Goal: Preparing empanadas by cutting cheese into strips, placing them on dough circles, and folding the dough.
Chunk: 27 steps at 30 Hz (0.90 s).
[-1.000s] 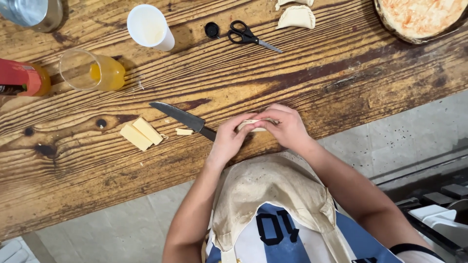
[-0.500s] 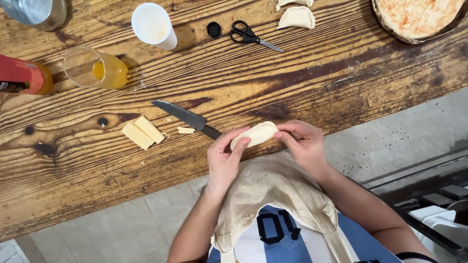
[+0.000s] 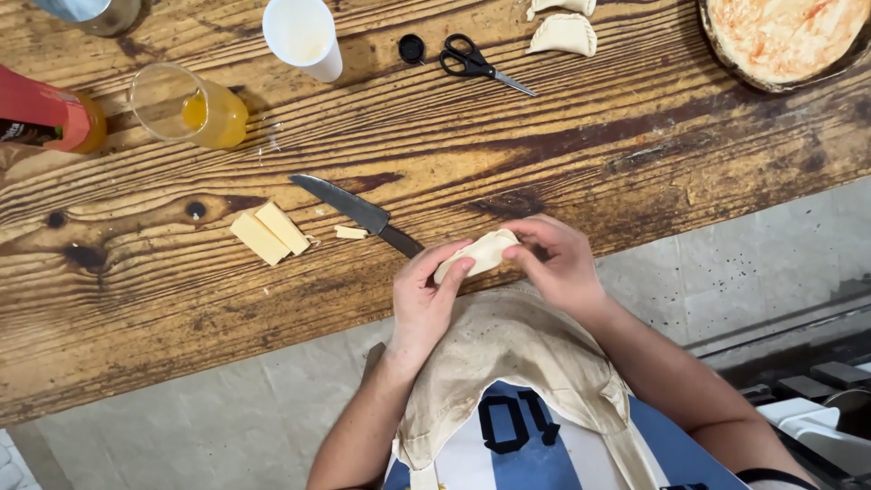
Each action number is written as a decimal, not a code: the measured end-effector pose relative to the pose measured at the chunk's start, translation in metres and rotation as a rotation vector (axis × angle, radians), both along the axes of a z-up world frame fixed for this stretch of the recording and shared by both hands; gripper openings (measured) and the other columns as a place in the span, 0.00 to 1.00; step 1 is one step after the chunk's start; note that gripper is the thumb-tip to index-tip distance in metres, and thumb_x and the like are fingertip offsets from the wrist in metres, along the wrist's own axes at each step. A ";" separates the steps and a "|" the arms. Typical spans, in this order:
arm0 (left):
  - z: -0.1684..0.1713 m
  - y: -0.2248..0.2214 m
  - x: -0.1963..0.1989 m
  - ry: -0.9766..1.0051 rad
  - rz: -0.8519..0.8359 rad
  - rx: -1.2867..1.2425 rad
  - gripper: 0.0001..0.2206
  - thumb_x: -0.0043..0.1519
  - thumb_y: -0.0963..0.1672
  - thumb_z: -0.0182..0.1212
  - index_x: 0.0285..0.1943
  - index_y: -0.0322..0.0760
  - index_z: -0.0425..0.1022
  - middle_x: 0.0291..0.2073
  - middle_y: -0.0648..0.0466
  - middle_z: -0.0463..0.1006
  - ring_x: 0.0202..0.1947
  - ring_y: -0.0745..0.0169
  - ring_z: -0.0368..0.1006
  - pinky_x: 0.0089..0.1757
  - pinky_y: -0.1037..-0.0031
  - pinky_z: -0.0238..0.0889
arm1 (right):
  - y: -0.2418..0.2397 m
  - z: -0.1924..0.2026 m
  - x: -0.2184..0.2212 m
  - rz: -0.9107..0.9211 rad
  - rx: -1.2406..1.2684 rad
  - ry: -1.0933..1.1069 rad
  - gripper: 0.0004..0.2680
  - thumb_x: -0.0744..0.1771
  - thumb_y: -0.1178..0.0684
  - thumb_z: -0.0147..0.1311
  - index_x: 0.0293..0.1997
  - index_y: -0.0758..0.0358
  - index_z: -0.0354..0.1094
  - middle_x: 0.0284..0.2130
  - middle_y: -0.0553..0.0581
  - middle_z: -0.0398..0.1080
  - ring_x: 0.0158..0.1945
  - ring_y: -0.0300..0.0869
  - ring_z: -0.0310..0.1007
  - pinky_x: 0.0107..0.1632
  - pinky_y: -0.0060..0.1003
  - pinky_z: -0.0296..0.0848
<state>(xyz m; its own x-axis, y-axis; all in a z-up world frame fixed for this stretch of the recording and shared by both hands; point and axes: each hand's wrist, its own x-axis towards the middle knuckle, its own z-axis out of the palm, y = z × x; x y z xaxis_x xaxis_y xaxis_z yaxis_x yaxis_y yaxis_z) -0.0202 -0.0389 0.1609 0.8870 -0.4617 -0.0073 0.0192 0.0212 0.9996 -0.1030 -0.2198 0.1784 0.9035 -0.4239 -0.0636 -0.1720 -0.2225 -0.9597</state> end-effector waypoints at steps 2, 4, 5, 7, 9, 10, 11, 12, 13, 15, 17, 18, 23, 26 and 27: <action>0.001 0.000 -0.002 0.013 0.004 0.012 0.09 0.61 0.42 0.68 0.49 0.34 0.84 0.43 0.45 0.85 0.49 0.47 0.80 0.49 0.61 0.72 | -0.003 -0.009 0.000 0.014 -0.094 -0.002 0.08 0.65 0.54 0.67 0.43 0.66 0.79 0.31 0.59 0.75 0.38 0.48 0.79 0.44 0.41 0.79; -0.001 0.001 -0.003 -0.003 -0.002 -0.012 0.09 0.61 0.42 0.68 0.48 0.34 0.84 0.42 0.45 0.85 0.48 0.45 0.80 0.48 0.61 0.71 | -0.003 -0.018 -0.003 -0.015 -0.204 0.013 0.06 0.65 0.51 0.68 0.36 0.60 0.79 0.27 0.55 0.76 0.33 0.45 0.78 0.42 0.38 0.75; -0.003 0.002 -0.003 -0.003 0.002 -0.012 0.09 0.61 0.42 0.68 0.48 0.34 0.84 0.42 0.45 0.85 0.48 0.45 0.80 0.48 0.61 0.71 | -0.003 -0.022 -0.005 -0.011 -0.204 0.013 0.06 0.65 0.51 0.68 0.36 0.60 0.79 0.27 0.55 0.76 0.33 0.45 0.78 0.42 0.38 0.75; -0.006 0.003 -0.003 -0.002 -0.004 -0.011 0.09 0.60 0.42 0.69 0.48 0.35 0.84 0.42 0.46 0.85 0.48 0.46 0.80 0.48 0.61 0.72 | -0.005 -0.030 -0.008 0.010 -0.269 0.022 0.05 0.66 0.51 0.66 0.34 0.58 0.78 0.27 0.52 0.76 0.32 0.45 0.77 0.42 0.37 0.75; -0.006 0.003 -0.005 -0.015 0.002 -0.012 0.09 0.61 0.42 0.69 0.47 0.34 0.84 0.42 0.45 0.85 0.48 0.45 0.81 0.48 0.61 0.72 | -0.006 -0.044 -0.012 0.016 -0.331 -0.022 0.05 0.67 0.50 0.63 0.34 0.57 0.78 0.26 0.52 0.75 0.32 0.48 0.76 0.41 0.39 0.75; -0.005 0.003 -0.006 -0.027 0.003 -0.013 0.08 0.61 0.42 0.69 0.47 0.34 0.84 0.42 0.45 0.85 0.47 0.44 0.81 0.48 0.60 0.72 | -0.006 -0.050 -0.015 0.017 -0.392 -0.066 0.07 0.69 0.49 0.61 0.33 0.56 0.78 0.26 0.52 0.74 0.31 0.50 0.76 0.40 0.41 0.75; -0.005 0.004 -0.006 -0.026 0.007 -0.013 0.08 0.61 0.42 0.69 0.47 0.34 0.84 0.42 0.45 0.85 0.47 0.44 0.81 0.48 0.60 0.72 | -0.006 -0.049 -0.015 0.021 -0.392 -0.066 0.07 0.69 0.49 0.61 0.33 0.56 0.78 0.26 0.52 0.74 0.31 0.50 0.76 0.40 0.41 0.75; -0.005 0.004 -0.006 -0.033 0.007 -0.011 0.08 0.61 0.42 0.69 0.47 0.34 0.84 0.42 0.45 0.85 0.47 0.44 0.81 0.48 0.60 0.72 | -0.006 -0.048 -0.014 0.037 -0.377 -0.057 0.06 0.69 0.50 0.60 0.35 0.57 0.78 0.27 0.53 0.75 0.32 0.51 0.76 0.41 0.42 0.76; -0.005 0.005 -0.007 -0.041 0.008 -0.009 0.08 0.61 0.42 0.69 0.47 0.34 0.84 0.42 0.45 0.85 0.47 0.43 0.81 0.48 0.60 0.72 | -0.006 -0.047 -0.013 0.053 -0.363 -0.048 0.06 0.69 0.51 0.59 0.36 0.57 0.78 0.28 0.54 0.75 0.33 0.52 0.77 0.41 0.43 0.76; -0.006 0.006 -0.007 -0.049 -0.001 0.001 0.08 0.61 0.42 0.68 0.48 0.35 0.84 0.42 0.46 0.85 0.47 0.43 0.81 0.47 0.60 0.72 | -0.002 -0.027 -0.006 0.112 -0.322 -0.044 0.08 0.68 0.47 0.60 0.43 0.58 0.77 0.33 0.55 0.76 0.37 0.52 0.78 0.43 0.45 0.76; -0.004 0.006 -0.006 -0.057 -0.010 0.011 0.08 0.62 0.42 0.68 0.48 0.36 0.84 0.42 0.46 0.85 0.47 0.43 0.81 0.47 0.61 0.72 | -0.002 -0.021 -0.004 0.170 -0.282 -0.041 0.13 0.66 0.43 0.62 0.50 0.59 0.77 0.38 0.57 0.78 0.41 0.53 0.79 0.46 0.47 0.76; -0.003 0.006 -0.006 -0.068 -0.020 0.014 0.08 0.62 0.42 0.68 0.48 0.37 0.84 0.42 0.46 0.85 0.47 0.43 0.81 0.47 0.61 0.72 | -0.002 -0.024 -0.004 0.161 -0.280 -0.053 0.12 0.65 0.45 0.64 0.48 0.59 0.78 0.36 0.56 0.78 0.40 0.52 0.79 0.46 0.46 0.76; -0.003 0.006 -0.006 -0.084 -0.033 0.015 0.08 0.62 0.42 0.68 0.49 0.38 0.84 0.41 0.45 0.85 0.46 0.42 0.81 0.46 0.60 0.73 | -0.004 -0.031 -0.006 0.130 -0.311 -0.073 0.04 0.64 0.53 0.67 0.38 0.58 0.80 0.30 0.53 0.78 0.35 0.49 0.79 0.43 0.42 0.76; -0.005 0.007 -0.007 -0.089 -0.050 0.016 0.09 0.61 0.42 0.68 0.50 0.39 0.84 0.41 0.46 0.85 0.46 0.43 0.81 0.46 0.60 0.73 | -0.005 -0.027 -0.007 0.111 -0.211 -0.126 0.00 0.65 0.57 0.65 0.35 0.60 0.80 0.26 0.52 0.77 0.31 0.46 0.78 0.40 0.36 0.76; -0.006 0.007 -0.007 -0.104 -0.061 0.003 0.10 0.61 0.42 0.69 0.50 0.39 0.84 0.41 0.46 0.85 0.46 0.43 0.81 0.46 0.61 0.73 | -0.005 -0.026 -0.007 0.109 -0.204 -0.148 0.01 0.65 0.59 0.66 0.35 0.62 0.80 0.26 0.53 0.77 0.31 0.46 0.78 0.39 0.36 0.76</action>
